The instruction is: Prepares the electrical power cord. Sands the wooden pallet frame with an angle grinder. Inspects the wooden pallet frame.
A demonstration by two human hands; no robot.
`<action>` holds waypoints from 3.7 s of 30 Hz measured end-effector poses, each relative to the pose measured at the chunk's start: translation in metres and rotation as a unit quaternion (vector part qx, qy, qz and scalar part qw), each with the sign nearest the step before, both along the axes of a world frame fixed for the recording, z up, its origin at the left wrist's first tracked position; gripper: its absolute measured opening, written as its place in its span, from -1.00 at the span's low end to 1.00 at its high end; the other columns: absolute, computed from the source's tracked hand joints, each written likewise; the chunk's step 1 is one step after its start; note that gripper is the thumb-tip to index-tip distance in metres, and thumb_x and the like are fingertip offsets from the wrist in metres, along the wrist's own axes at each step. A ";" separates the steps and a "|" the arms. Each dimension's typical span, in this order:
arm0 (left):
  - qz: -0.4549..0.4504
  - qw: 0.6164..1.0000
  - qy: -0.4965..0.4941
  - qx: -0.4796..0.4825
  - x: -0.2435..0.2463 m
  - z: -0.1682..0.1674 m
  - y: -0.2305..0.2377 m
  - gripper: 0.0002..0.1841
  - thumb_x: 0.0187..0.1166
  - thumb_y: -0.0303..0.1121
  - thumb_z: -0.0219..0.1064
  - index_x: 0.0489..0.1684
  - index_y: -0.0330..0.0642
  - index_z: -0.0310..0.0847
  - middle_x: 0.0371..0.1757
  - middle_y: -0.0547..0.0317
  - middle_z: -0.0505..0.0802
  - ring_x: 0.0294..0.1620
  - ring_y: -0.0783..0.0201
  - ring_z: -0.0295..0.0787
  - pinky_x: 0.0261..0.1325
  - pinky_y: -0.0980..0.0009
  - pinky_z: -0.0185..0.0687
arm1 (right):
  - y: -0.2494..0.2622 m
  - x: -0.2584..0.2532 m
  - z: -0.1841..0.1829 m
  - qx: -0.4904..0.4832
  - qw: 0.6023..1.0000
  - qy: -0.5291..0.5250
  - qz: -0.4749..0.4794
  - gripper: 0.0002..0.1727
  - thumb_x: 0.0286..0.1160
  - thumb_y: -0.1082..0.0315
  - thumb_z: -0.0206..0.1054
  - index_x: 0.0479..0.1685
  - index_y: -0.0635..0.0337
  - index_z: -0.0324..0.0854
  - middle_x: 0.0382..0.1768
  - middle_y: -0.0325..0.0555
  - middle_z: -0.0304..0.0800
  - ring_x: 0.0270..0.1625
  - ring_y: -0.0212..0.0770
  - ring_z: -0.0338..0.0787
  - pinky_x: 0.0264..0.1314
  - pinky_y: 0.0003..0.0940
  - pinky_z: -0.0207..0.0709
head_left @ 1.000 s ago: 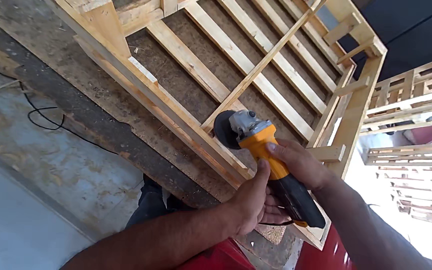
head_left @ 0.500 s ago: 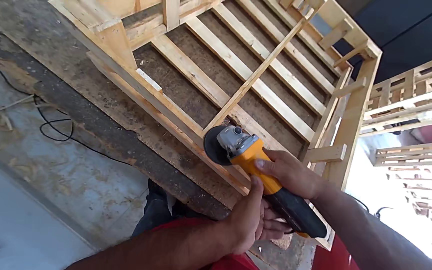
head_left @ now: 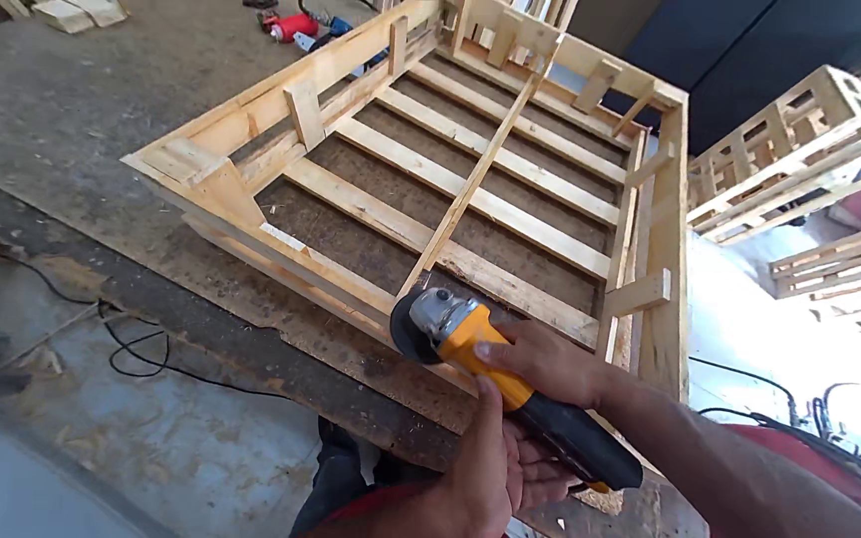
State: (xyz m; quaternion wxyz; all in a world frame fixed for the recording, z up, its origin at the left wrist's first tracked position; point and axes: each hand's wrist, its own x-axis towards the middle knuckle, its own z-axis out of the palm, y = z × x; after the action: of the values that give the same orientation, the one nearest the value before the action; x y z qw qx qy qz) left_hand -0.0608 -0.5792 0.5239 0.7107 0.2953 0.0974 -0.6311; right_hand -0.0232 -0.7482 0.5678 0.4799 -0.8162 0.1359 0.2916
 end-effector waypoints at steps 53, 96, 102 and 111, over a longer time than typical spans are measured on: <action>0.002 1.000 -0.011 0.023 0.022 -0.010 -0.024 0.08 0.56 0.57 -0.50 0.41 -0.30 0.50 0.08 -0.15 0.86 0.06 0.03 0.87 0.20 0.09 0.79 | -0.019 0.015 -0.013 0.089 0.992 0.004 -0.088 -0.39 0.70 -0.25 0.08 0.12 0.15 0.67 -0.27 0.01 0.86 -0.30 -0.13 0.88 -0.24 -0.15 0.82; -0.188 0.781 -0.572 -0.167 0.008 0.033 0.154 -0.39 0.87 0.11 -0.11 0.26 -0.12 0.80 0.10 0.12 0.94 0.09 0.31 0.89 0.16 0.17 0.81 | 0.047 -0.097 -0.016 0.203 0.975 -0.040 -0.078 -0.31 0.39 -0.33 0.40 0.20 0.09 0.67 -0.20 0.01 0.88 -0.27 -0.06 0.91 -0.19 -0.06 0.87; 0.058 0.602 -0.767 0.213 0.122 -0.012 0.129 -0.49 0.83 0.05 -0.04 0.36 -0.04 0.72 0.29 0.23 0.87 0.30 0.27 0.81 0.37 0.09 0.74 | 0.049 -0.184 -0.021 0.167 0.924 -0.202 -0.279 -0.17 -0.02 -0.27 0.71 0.17 0.14 0.63 -0.23 -0.04 0.89 -0.29 -0.09 0.91 -0.26 -0.09 0.88; -0.109 0.209 -0.951 0.202 0.164 -0.101 0.088 -0.17 0.79 0.25 -0.12 0.76 -0.33 0.27 0.83 -0.18 0.32 0.89 -0.16 0.04 0.83 -0.25 -0.04 | 0.116 -0.264 -0.026 0.158 0.832 -0.240 -0.474 -0.29 0.16 -0.10 0.69 0.18 0.18 0.56 -0.23 0.00 0.92 -0.30 -0.01 0.93 -0.21 -0.02 0.88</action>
State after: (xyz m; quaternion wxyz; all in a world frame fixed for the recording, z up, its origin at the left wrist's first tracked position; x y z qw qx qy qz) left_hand 0.1035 -0.4907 0.4231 0.1124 0.8160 -0.5597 0.0911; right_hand -0.2877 -0.6325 0.5419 0.6991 -0.6090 0.3390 -0.1594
